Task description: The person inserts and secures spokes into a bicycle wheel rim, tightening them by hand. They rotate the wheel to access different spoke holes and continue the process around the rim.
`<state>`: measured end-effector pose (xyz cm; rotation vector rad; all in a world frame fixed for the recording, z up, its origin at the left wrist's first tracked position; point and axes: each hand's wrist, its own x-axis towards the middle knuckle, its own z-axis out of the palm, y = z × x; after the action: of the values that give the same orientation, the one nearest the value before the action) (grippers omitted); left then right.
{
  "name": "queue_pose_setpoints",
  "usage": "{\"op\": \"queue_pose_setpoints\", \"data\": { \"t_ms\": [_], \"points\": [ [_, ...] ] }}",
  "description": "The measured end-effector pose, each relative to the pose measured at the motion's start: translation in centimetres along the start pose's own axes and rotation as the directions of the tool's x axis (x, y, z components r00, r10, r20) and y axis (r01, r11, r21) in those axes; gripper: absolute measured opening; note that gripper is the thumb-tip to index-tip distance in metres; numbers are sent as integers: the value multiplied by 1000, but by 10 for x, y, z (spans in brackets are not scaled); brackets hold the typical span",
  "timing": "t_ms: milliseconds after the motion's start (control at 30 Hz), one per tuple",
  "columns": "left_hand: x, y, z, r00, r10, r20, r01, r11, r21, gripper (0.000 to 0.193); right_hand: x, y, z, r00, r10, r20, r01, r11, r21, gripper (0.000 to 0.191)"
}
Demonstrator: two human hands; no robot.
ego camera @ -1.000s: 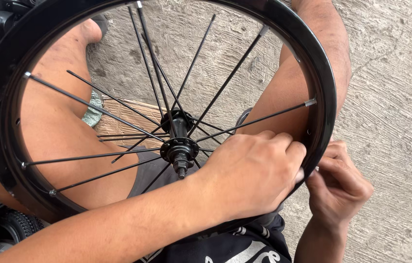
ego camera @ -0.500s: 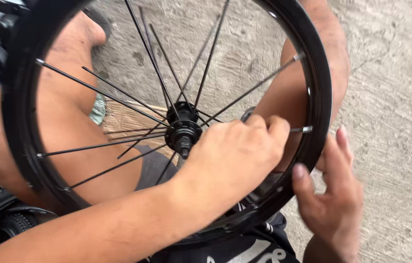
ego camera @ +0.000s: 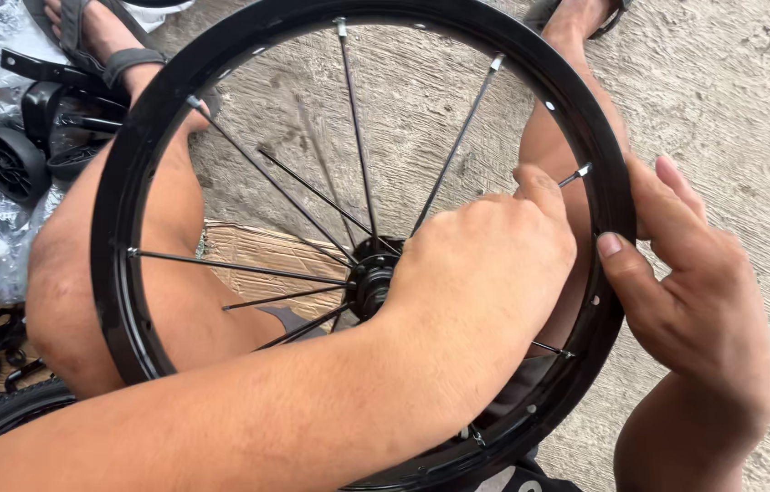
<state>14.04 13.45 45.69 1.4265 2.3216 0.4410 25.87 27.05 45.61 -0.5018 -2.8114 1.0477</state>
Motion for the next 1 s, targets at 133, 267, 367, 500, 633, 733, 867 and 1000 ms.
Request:
{"op": "queue_pose_setpoints", "data": {
  "t_ms": [133,267,367,500,633,733,867,1000],
  "points": [
    [-3,-2,-3,994,22,-106,3,973,231,60,10,6,8,998,-22,-64,22,1000,6,51],
    [-20,-7,-3,866,300,-401,-258,953,156,45,4,11,10,994,48,-98,-49,999,-9,55],
    [-28,-5,15,927,334,-170,-359,923,-142,23,-10,12,11,986,102,-129,-119,985,-128,56],
    [-28,-1,45,926,371,75,-355,920,-165,8,-27,15,18,976,41,-212,-74,986,-149,46],
    [-28,9,53,932,342,117,-311,924,-223,6,-40,17,38,941,67,-331,-80,996,-27,39],
    [-26,11,49,941,313,126,-269,921,-281,7,-57,20,48,877,268,-399,-169,949,266,45],
    [-26,4,44,952,301,54,-266,902,-341,8,-85,28,64,833,330,-444,-95,876,473,37],
    [-28,1,42,953,301,34,-268,890,-369,14,-117,31,69,909,239,-341,-64,889,454,20]
  ]
}}
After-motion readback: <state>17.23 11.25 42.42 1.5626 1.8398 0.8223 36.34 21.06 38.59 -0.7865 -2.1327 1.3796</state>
